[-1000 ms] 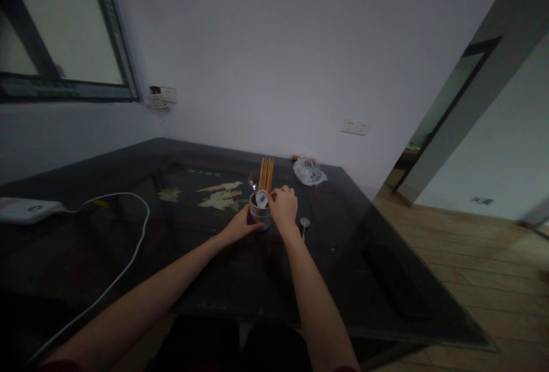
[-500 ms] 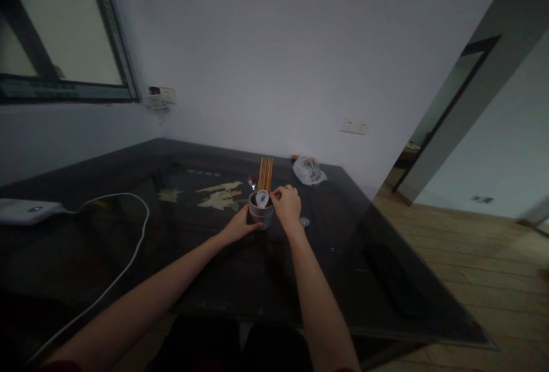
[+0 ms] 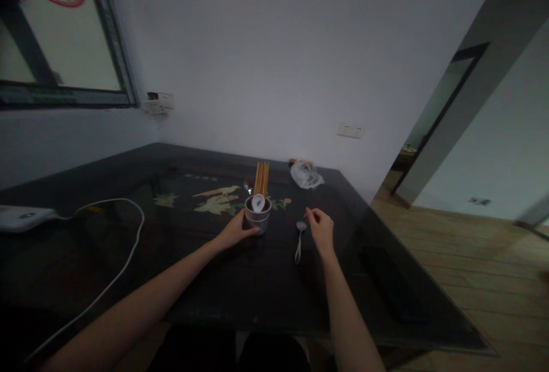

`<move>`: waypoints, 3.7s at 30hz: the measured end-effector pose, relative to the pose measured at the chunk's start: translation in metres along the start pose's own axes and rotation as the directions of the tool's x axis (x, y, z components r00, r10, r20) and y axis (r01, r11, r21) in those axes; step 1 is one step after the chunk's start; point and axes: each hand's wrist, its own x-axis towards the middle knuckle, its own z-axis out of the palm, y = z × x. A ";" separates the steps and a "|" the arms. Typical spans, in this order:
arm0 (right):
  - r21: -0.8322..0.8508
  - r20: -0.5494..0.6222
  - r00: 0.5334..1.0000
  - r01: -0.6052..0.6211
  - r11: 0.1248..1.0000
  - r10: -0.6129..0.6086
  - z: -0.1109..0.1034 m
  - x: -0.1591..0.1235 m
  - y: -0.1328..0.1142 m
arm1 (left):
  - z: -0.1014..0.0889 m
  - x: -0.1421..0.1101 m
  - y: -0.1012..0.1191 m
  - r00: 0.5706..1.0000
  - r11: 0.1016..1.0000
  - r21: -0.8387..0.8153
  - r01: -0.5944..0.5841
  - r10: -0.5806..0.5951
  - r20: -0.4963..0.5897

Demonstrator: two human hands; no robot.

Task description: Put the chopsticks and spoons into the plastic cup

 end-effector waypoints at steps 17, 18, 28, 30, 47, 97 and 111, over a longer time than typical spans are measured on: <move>-0.082 0.066 0.997 -0.029 0.996 0.035 0.009 -0.006 0.016 | -0.015 0.001 0.005 0.997 0.999 -0.033 -0.028 0.026 -0.069; -0.086 0.068 0.997 -0.031 0.996 0.037 0.009 -0.006 0.016 | -0.017 0.002 0.005 0.995 0.999 -0.030 -0.030 0.027 -0.092; -0.108 0.064 0.998 -0.016 0.994 0.023 0.011 -0.007 0.019 | -0.034 0.006 0.012 0.962 0.993 0.112 -0.031 0.060 -0.266; -0.108 0.066 0.998 -0.016 0.994 0.023 0.011 -0.007 0.019 | -0.037 0.004 0.017 0.957 0.992 0.118 -0.043 0.074 -0.279; -0.150 0.089 0.992 -0.075 0.986 0.089 0.010 -0.008 0.018 | -0.003 -0.036 0.063 0.986 0.981 0.127 -0.148 0.156 -0.052; -0.364 0.097 0.935 -0.286 0.886 0.342 0.005 -0.008 0.039 | 0.125 0.024 0.075 0.958 0.766 0.640 0.054 -0.220 0.182; -0.237 0.020 0.951 -0.295 0.926 0.308 -0.007 -0.003 0.036 | 0.119 0.025 0.070 0.965 0.854 0.519 0.044 -0.171 0.200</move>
